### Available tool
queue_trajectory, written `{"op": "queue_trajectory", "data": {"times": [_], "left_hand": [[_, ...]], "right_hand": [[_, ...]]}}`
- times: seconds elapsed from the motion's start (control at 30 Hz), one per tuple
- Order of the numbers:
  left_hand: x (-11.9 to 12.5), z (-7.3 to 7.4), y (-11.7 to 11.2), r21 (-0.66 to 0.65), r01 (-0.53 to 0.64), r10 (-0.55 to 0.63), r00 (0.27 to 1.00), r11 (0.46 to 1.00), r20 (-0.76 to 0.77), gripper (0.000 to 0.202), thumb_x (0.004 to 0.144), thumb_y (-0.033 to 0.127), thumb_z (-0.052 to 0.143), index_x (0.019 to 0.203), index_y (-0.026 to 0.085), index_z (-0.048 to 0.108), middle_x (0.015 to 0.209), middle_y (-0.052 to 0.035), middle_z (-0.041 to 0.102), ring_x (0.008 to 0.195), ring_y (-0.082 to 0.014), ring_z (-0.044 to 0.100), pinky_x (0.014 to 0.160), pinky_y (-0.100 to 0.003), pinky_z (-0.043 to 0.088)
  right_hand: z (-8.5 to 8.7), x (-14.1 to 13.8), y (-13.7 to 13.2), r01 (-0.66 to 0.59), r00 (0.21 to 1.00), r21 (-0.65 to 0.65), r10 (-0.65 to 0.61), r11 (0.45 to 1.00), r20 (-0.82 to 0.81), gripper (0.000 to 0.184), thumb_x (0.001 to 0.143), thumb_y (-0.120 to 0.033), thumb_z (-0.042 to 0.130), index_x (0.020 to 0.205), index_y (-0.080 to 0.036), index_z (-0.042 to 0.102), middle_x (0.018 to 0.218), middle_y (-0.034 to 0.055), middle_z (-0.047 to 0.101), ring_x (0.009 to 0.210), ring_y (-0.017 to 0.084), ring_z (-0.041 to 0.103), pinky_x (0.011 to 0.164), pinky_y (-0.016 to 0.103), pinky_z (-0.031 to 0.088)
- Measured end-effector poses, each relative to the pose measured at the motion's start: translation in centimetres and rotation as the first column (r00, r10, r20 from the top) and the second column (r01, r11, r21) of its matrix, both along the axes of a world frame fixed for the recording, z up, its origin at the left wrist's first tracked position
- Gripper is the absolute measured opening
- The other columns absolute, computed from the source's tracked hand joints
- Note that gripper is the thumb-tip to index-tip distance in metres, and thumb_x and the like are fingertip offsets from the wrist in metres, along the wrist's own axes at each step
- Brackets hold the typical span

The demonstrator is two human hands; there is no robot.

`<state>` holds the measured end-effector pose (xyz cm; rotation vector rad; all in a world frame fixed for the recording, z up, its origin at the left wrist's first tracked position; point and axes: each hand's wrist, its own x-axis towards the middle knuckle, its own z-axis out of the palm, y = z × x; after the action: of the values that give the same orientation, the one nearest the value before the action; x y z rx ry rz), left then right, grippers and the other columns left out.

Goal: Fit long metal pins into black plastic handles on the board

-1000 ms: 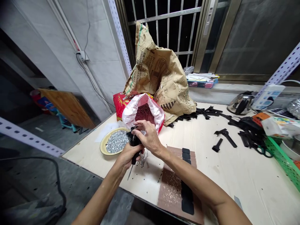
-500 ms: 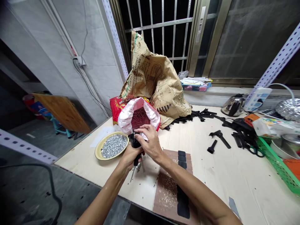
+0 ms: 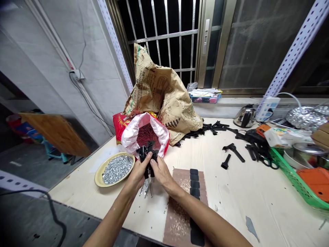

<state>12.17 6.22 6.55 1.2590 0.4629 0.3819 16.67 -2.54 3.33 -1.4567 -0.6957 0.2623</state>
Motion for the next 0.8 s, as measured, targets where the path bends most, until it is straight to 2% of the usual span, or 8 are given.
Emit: {"op": "queue_trajectory", "data": {"times": [0.13,0.23,0.33,0.4,0.43,0.53,0.6,0.8], "left_hand": [[0.2,-0.1,0.5,0.307,0.031,0.001,0.995,0.951,-0.103,0.05,0.073,0.05,0.064,0.107,0.014,0.056,0.098,-0.0132,0.067,0.082,-0.0248,0.065,0.065,-0.033,0.051],[0.4,0.0,0.7,0.69,0.0,0.151,0.976,0.724,-0.159,0.039,0.075,0.042,0.062,0.103,0.016,0.059,0.09,-0.0113,0.066,0.086,-0.0276,0.064,0.071,-0.034,0.047],[0.7,0.3,0.9,0.877,0.119,0.167,0.961,0.465,-0.219,0.035,0.078,0.033,0.056,0.108,0.016,0.06,0.086,-0.0092,0.061,0.083,-0.0268,0.061,0.071,-0.034,0.045],[1.0,0.4,1.3,0.895,0.167,0.113,0.966,0.413,-0.233,0.031,0.078,0.034,0.054,0.1,0.015,0.063,0.082,-0.0077,0.057,0.08,-0.0254,0.058,0.07,-0.034,0.044],[1.1,0.5,1.5,0.876,0.179,0.071,0.97,0.448,-0.235,0.028,0.076,0.036,0.056,0.092,0.014,0.065,0.08,-0.007,0.057,0.079,-0.0249,0.057,0.07,-0.035,0.045],[1.3,0.4,2.0,0.641,0.233,-0.141,0.971,0.731,-0.192,0.031,0.069,0.042,0.065,0.077,0.012,0.065,0.077,-0.0069,0.061,0.078,-0.0238,0.058,0.071,-0.035,0.046],[1.1,0.4,1.9,0.41,0.283,-0.254,0.959,0.867,-0.125,0.037,0.065,0.043,0.071,0.083,0.011,0.065,0.078,-0.0077,0.065,0.075,-0.0221,0.06,0.07,-0.034,0.048],[-0.2,0.9,0.0,0.171,0.137,-0.141,0.99,0.976,0.014,0.046,0.06,0.038,0.079,0.094,0.011,0.066,0.079,-0.006,0.068,0.065,-0.0148,0.061,0.066,-0.028,0.05]], "right_hand": [[0.4,0.8,0.4,-0.023,0.955,0.196,0.079,0.98,-0.286,0.035,0.087,-0.049,0.046,0.103,-0.019,0.057,0.098,0.0058,0.064,0.092,0.019,0.058,0.084,0.033,0.047],[0.8,0.8,0.7,-0.055,0.847,0.354,0.232,0.933,-0.479,0.036,0.083,-0.05,0.053,0.105,-0.021,0.056,0.096,0.005,0.066,0.09,0.02,0.061,0.076,0.032,0.05],[1.3,1.0,0.8,-0.075,0.64,0.36,0.322,0.93,-0.698,0.033,0.08,-0.047,0.058,0.095,-0.018,0.059,0.086,0.0071,0.068,0.083,0.022,0.063,0.067,0.033,0.051],[1.4,1.5,0.6,-0.056,0.558,0.325,0.299,0.944,-0.774,0.027,0.078,-0.042,0.061,0.089,-0.017,0.058,0.078,0.0061,0.068,0.075,0.021,0.064,0.062,0.032,0.05],[1.3,1.8,0.4,-0.033,0.553,0.308,0.274,0.951,-0.786,0.025,0.076,-0.038,0.063,0.088,-0.018,0.057,0.075,0.0043,0.068,0.07,0.02,0.063,0.06,0.031,0.049],[1.1,2.4,-0.4,0.018,0.633,0.288,0.212,0.958,-0.745,0.029,0.067,-0.032,0.071,0.089,-0.02,0.057,0.071,-0.0012,0.065,0.057,0.013,0.058,0.05,0.023,0.043],[1.0,2.6,-0.8,0.022,0.737,0.255,0.156,0.967,-0.658,0.031,0.064,-0.032,0.074,0.087,-0.019,0.058,0.067,-0.0024,0.063,0.052,0.01,0.054,0.045,0.019,0.036],[1.9,1.4,-1.1,0.092,0.903,0.305,0.05,0.948,-0.427,0.026,0.07,-0.035,0.069,0.084,-0.014,0.063,0.071,0.0006,0.063,0.057,0.01,0.052,0.054,0.022,0.043]]}}
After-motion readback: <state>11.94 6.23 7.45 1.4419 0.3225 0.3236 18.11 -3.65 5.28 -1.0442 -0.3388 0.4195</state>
